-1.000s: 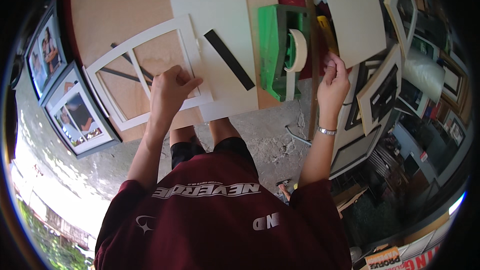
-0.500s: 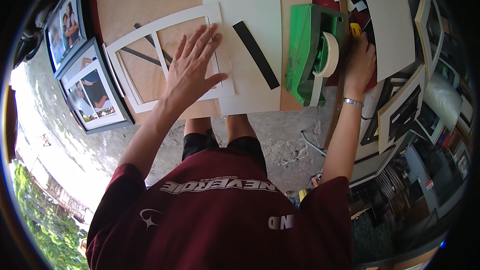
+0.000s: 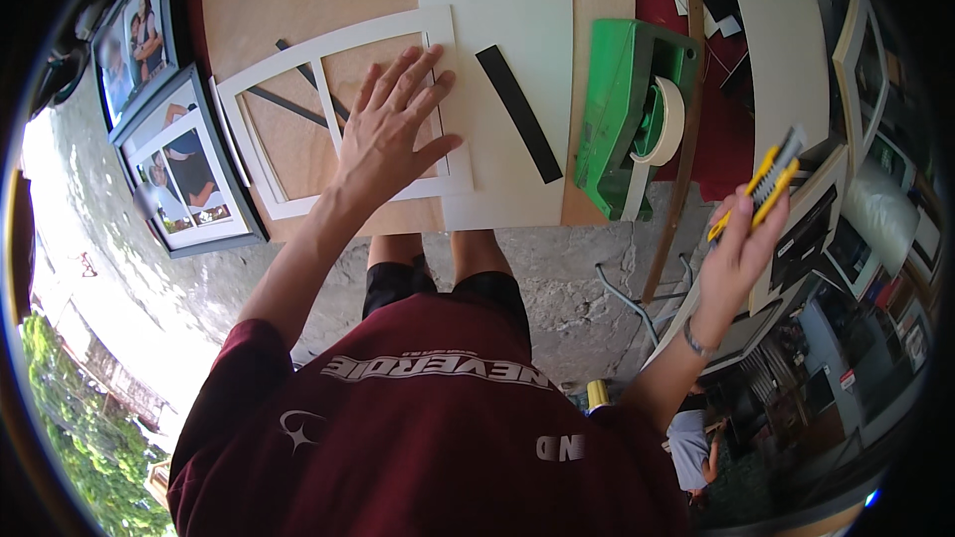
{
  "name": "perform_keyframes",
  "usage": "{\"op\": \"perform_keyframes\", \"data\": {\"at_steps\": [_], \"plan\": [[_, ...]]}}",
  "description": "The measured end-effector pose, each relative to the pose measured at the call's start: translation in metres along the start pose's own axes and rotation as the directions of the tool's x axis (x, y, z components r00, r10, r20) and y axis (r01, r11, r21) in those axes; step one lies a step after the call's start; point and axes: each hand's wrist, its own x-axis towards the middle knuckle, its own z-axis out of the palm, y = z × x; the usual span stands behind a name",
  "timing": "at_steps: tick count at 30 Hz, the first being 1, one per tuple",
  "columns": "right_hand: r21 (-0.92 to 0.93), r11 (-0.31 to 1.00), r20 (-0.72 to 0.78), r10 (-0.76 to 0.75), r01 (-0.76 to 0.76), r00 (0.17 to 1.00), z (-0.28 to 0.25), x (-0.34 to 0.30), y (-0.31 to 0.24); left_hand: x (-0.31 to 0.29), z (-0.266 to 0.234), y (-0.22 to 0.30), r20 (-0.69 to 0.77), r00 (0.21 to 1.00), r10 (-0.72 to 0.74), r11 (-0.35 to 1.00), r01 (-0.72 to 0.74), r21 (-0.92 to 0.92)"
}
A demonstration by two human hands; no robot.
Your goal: The person retrieves a roll of tape and a tape dispenser, then walks to a table with picture frames and foam board. They apply black tape strips to the edges of a white frame, trim excess with a utility knife, and continue taping other frame sections.
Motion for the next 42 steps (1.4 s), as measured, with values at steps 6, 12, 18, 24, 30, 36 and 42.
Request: {"op": "perform_keyframes", "data": {"at_steps": [6,12,18,24,30,36,42], "plan": [[0.361,0.932,0.297,-0.150,0.035,0.943,0.079,-0.066,-0.073,0.000,0.005,-0.003,-0.017,0.999,0.031,0.999,-0.030,0.040],[-0.023,0.997,0.332,-0.062,0.074,0.941,0.191,-0.083,-0.039,0.000,0.006,-0.009,-0.051,0.997,0.050,0.999,-0.051,-0.008],[-0.177,0.947,0.287,-0.212,0.270,0.934,0.227,-0.075,-0.044,0.000,0.010,-0.012,-0.079,0.995,0.055,0.997,-0.059,-0.053],[-0.215,0.938,0.294,-0.204,0.273,0.934,0.232,-0.075,-0.045,-0.001,0.010,-0.013,-0.082,0.996,0.041,0.996,-0.048,-0.080],[-0.235,0.923,0.312,-0.227,0.306,0.922,0.232,-0.074,-0.047,-0.001,0.009,-0.012,-0.083,0.996,0.033,0.993,-0.042,-0.106],[-0.267,0.910,0.331,-0.222,0.317,0.917,0.228,-0.078,-0.050,-0.001,0.008,-0.012,-0.073,0.997,0.035,0.993,-0.043,-0.110],[-0.289,0.915,0.326,-0.184,0.283,0.927,0.229,-0.084,-0.050,-0.001,0.009,-0.014,-0.065,0.997,0.045,0.993,-0.052,-0.103]]}}
